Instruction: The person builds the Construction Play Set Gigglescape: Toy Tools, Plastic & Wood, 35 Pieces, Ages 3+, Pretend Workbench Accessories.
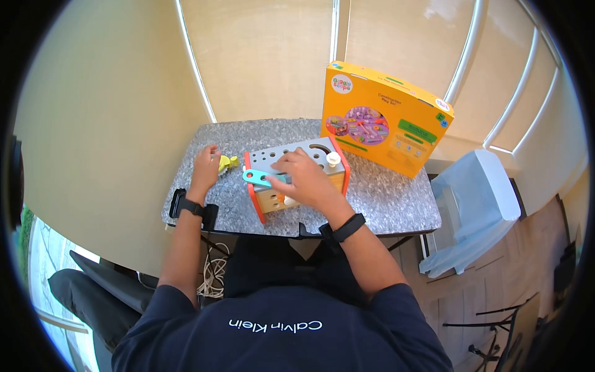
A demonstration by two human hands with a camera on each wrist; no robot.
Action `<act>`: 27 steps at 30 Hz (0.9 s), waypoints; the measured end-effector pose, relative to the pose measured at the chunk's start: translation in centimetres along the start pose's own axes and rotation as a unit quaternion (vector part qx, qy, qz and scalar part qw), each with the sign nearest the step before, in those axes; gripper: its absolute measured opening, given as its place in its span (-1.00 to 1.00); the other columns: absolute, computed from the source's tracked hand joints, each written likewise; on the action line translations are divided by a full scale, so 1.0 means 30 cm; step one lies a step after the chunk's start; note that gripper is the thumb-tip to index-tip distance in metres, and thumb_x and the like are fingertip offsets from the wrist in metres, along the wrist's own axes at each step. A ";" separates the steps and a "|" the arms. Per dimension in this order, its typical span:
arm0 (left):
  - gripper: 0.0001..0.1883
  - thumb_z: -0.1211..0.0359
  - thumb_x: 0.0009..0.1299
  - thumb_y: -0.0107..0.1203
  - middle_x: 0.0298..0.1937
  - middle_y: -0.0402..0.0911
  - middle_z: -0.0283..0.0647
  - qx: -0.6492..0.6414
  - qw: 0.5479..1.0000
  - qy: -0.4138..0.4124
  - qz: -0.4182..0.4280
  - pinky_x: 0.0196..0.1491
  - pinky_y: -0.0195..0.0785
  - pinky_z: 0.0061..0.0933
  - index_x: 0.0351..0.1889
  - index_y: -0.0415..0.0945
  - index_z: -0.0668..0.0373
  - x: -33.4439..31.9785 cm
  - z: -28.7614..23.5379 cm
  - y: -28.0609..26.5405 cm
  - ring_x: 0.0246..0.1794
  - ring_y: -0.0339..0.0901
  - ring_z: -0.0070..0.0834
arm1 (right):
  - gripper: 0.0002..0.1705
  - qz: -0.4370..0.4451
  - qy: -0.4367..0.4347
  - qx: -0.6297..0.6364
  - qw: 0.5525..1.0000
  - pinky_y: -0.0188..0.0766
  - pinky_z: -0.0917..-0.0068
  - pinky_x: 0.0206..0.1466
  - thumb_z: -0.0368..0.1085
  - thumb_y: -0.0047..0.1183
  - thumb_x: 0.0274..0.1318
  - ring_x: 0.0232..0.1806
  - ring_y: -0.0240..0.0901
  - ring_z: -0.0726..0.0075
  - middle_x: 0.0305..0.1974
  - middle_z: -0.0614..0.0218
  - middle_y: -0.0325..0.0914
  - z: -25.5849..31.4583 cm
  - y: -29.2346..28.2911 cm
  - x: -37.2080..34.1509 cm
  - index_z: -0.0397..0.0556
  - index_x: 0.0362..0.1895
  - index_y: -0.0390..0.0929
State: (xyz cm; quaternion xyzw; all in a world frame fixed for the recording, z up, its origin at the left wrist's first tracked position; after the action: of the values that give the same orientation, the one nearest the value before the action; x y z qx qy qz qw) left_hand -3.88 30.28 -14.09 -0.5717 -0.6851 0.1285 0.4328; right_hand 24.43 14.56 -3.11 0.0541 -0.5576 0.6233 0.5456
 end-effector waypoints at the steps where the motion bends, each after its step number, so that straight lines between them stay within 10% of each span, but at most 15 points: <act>1: -0.54 0.11 0.55 0.09 0.22 0.56 0.16 0.186 0.982 -0.006 -0.008 0.31 0.35 0.00 0.22 0.53 0.26 0.004 0.048 -0.008 0.26 0.49 0.07 | -0.66 0.003 0.003 0.002 1.000 0.51 0.14 0.08 -0.13 0.27 0.22 -0.07 0.56 -0.04 -0.20 0.12 0.67 -0.012 -0.001 -0.004 -0.19 -0.16 0.75; 6: -0.55 0.26 0.28 0.35 0.09 0.66 0.19 0.320 0.936 -0.084 0.118 0.23 0.49 0.03 0.08 0.62 0.27 0.047 0.256 0.037 0.18 0.57 0.16 | -0.51 0.052 0.109 -0.079 0.989 0.49 -0.03 0.03 -0.10 -0.13 0.48 -0.09 0.58 -0.19 -0.26 -0.08 0.67 -0.118 0.035 -0.024 -0.22 -0.31 0.68; 14: -0.79 0.40 0.39 0.16 -0.14 0.73 0.19 0.318 0.942 -0.052 0.089 0.09 0.57 0.06 -0.07 0.70 0.20 0.124 0.363 0.051 -0.03 0.70 0.13 | -0.47 0.058 0.141 -0.088 0.984 0.50 -0.08 -0.02 -0.10 -0.19 0.48 -0.19 0.59 -0.28 -0.30 -0.14 0.66 -0.130 0.044 -0.020 -0.24 -0.35 0.67; 21: -0.67 0.40 0.40 0.16 0.03 0.70 0.19 0.318 0.942 -0.062 0.088 0.09 0.55 0.09 0.13 0.59 0.13 0.152 0.292 0.049 0.07 0.66 0.11 | -0.44 0.051 0.159 -0.066 0.984 0.49 -0.10 -0.02 -0.08 -0.20 0.50 -0.21 0.59 -0.31 -0.31 -0.16 0.64 -0.119 0.020 -0.023 -0.26 -0.36 0.66; 24: -0.47 0.40 0.38 0.27 0.15 0.65 0.21 0.245 0.960 -0.099 0.096 0.14 0.54 0.04 0.32 0.45 0.10 0.225 0.302 0.009 0.14 0.64 0.12 | -0.43 0.076 0.184 -0.039 0.979 0.49 -0.10 0.00 -0.08 -0.21 0.50 -0.19 0.59 -0.33 -0.30 -0.21 0.64 -0.133 0.024 -0.025 -0.27 -0.36 0.66; 27: -0.33 0.50 0.37 0.33 0.23 0.65 -0.07 -0.100 0.986 0.009 0.132 0.26 0.52 -0.13 0.45 0.36 0.06 0.320 0.132 0.040 0.20 0.65 -0.15 | -0.42 0.073 0.190 -0.046 0.978 0.48 -0.12 0.02 -0.08 -0.23 0.51 -0.17 0.59 -0.36 -0.28 -0.24 0.64 -0.144 0.024 -0.030 -0.29 -0.35 0.66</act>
State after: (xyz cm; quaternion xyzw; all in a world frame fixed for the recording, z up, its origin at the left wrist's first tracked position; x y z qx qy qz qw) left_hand -5.73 40.50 -12.97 -0.6984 -0.6092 0.1099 0.3592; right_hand 26.59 17.43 -5.79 -0.1307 -0.4743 0.6340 0.5967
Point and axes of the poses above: each hand's wrist, its own x-axis towards the middle knuckle, its own y-axis out of the palm, z = x × y, the point moved 10 cm from there along x, towards the middle knuckle
